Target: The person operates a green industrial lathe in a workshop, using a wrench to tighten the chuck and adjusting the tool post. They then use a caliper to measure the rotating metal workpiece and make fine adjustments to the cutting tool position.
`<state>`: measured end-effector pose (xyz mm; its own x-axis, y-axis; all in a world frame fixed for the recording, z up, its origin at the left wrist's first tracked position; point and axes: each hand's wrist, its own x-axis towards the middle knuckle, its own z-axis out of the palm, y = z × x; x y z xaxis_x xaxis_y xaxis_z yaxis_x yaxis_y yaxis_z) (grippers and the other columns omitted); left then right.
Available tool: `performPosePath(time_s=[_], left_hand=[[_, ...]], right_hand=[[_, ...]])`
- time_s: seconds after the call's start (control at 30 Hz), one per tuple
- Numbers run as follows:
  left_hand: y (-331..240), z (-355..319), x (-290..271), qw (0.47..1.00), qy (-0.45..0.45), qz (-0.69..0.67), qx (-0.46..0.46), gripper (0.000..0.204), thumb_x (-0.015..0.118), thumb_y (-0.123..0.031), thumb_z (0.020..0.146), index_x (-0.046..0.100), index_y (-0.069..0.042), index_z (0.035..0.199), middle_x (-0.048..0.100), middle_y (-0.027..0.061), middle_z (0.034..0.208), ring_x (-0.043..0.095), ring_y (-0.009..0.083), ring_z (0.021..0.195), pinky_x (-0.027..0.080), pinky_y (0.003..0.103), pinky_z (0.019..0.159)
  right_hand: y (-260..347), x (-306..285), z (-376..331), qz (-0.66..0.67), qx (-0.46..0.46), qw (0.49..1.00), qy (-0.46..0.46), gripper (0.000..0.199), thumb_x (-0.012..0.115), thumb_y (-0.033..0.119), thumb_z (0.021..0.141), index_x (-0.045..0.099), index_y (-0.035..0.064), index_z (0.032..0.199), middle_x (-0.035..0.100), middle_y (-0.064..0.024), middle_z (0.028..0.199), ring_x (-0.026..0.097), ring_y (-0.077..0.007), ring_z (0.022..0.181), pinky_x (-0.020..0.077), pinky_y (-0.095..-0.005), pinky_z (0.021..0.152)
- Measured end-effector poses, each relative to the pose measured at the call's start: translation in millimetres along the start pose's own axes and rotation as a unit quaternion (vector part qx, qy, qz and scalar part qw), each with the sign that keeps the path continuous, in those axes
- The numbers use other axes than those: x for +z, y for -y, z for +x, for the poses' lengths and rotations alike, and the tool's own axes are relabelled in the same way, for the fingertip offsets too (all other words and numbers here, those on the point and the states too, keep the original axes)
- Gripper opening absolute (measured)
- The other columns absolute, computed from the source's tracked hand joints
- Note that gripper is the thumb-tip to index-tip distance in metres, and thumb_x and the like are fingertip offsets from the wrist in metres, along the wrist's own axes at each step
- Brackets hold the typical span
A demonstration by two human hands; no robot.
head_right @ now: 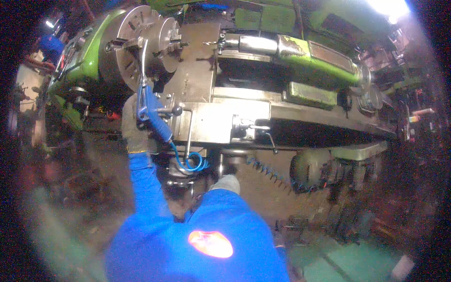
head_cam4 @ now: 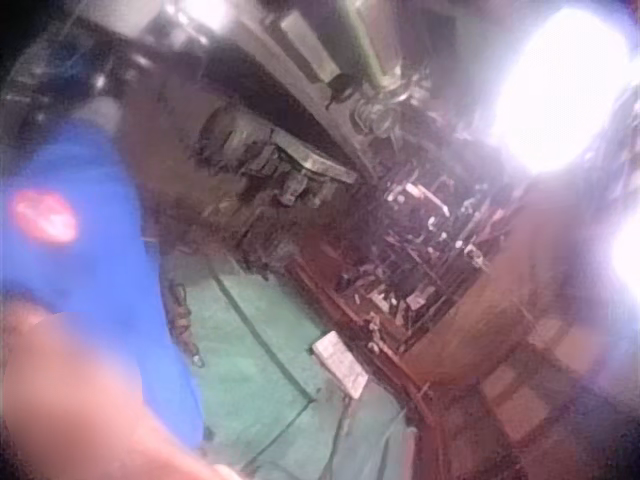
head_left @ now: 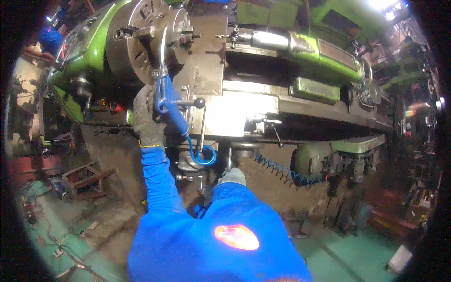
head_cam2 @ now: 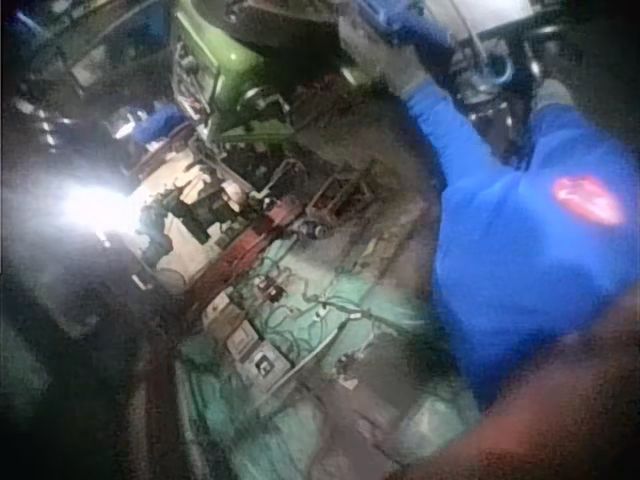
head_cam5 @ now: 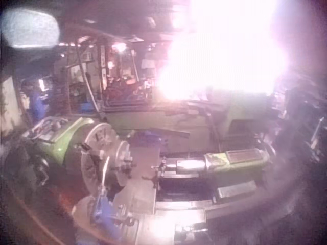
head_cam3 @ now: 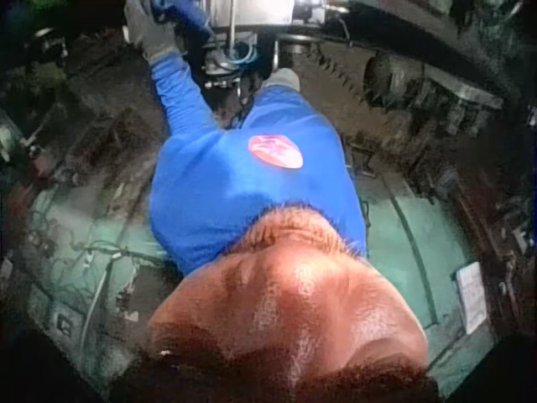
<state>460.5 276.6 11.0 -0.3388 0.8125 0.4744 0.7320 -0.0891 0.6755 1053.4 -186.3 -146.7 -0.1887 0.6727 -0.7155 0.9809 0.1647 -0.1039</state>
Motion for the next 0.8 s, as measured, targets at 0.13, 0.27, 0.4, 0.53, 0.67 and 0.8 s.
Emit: performPosePath(time_s=[0.13,0.27,0.4,0.53,0.67,0.8], left_hand=[[10.3,4.5,-1.3,0.998,0.017,0.011,-0.057,0.062,0.078,-0.002,0.077,0.059,-0.009,0.135,0.064,0.0155,0.127,0.063,0.0327,0.117,0.051,0.041,0.101],[20.0,6.0,0.2,0.993,0.031,0.018,-0.113,0.059,0.076,0.0,0.078,0.059,-0.009,0.134,0.065,0.0155,0.125,0.064,0.0321,0.114,0.052,0.041,0.099],[-3.1,6.9,5.0,0.997,-0.023,0.0,-0.074,0.051,0.076,-0.007,0.082,0.061,-0.009,0.131,0.067,0.0169,0.121,0.065,0.0342,0.112,0.053,0.043,0.098],[-6.1,12.6,9.7,0.985,-0.017,0.13,-0.113,0.041,0.074,-0.015,0.086,0.064,-0.01,0.126,0.07,0.0181,0.116,0.068,0.0352,0.109,0.053,0.044,0.095],[-29.7,9.9,17.4,0.978,-0.043,-0.023,-0.202,0.033,0.069,-0.026,0.091,0.067,-0.01,0.121,0.072,0.0178,0.112,0.07,0.0358,0.104,0.054,0.046,0.091],[-30.3,15.8,17.1,0.948,-0.051,0.093,-0.302,0.039,0.06,-0.041,0.096,0.072,-0.009,0.115,0.073,0.0189,0.113,0.071,0.037,0.106,0.054,0.047,0.089]], right_hand=[[-90.5,-56.4,58.4,-0.032,0.099,0.994,0.014,0.043,0.059,0.034,0.095,0.068,0.0099,0.13,0.064,-0.0209,0.134,0.061,-0.0424,0.119,0.0501,-0.0473,0.102],[-181.2,-98.4,136.2,0.177,0.208,0.947,-0.166,0.04,0.065,0.031,0.095,0.068,0.0048,0.125,0.07,-0.0243,0.12,0.065,-0.0446,0.109,0.0515,-0.0504,0.095],[-204.1,-224.3,209.8,0.309,0.184,0.875,-0.324,0.061,0.074,0.04,0.091,0.061,-0.0003,0.134,0.065,-0.0253,0.131,0.062,-0.0423,0.121,0.0481,-0.0471,0.104],[-295.0,-310.1,273.3,0.232,0.191,0.862,-0.408,0.07,0.077,0.037,0.088,0.055,-0.0022,0.142,0.059,-0.0263,0.143,0.055,-0.0422,0.133,0.043,-0.0468,0.113],[-388.5,-417.4,319.3,0.238,0.163,0.825,-0.487,0.076,0.079,0.036,0.086,0.053,-0.0022,0.145,0.053,-0.027,0.148,0.05,-0.0427,0.138,0.0403,-0.0476,0.116],[-447.3,-516.7,363.8,0.011,0.104,0.849,-0.518,0.067,0.077,0.035,0.089,0.057,0.0016,0.143,0.056,-0.027,0.144,0.052,-0.0435,0.135,0.043,-0.0479,0.113]])
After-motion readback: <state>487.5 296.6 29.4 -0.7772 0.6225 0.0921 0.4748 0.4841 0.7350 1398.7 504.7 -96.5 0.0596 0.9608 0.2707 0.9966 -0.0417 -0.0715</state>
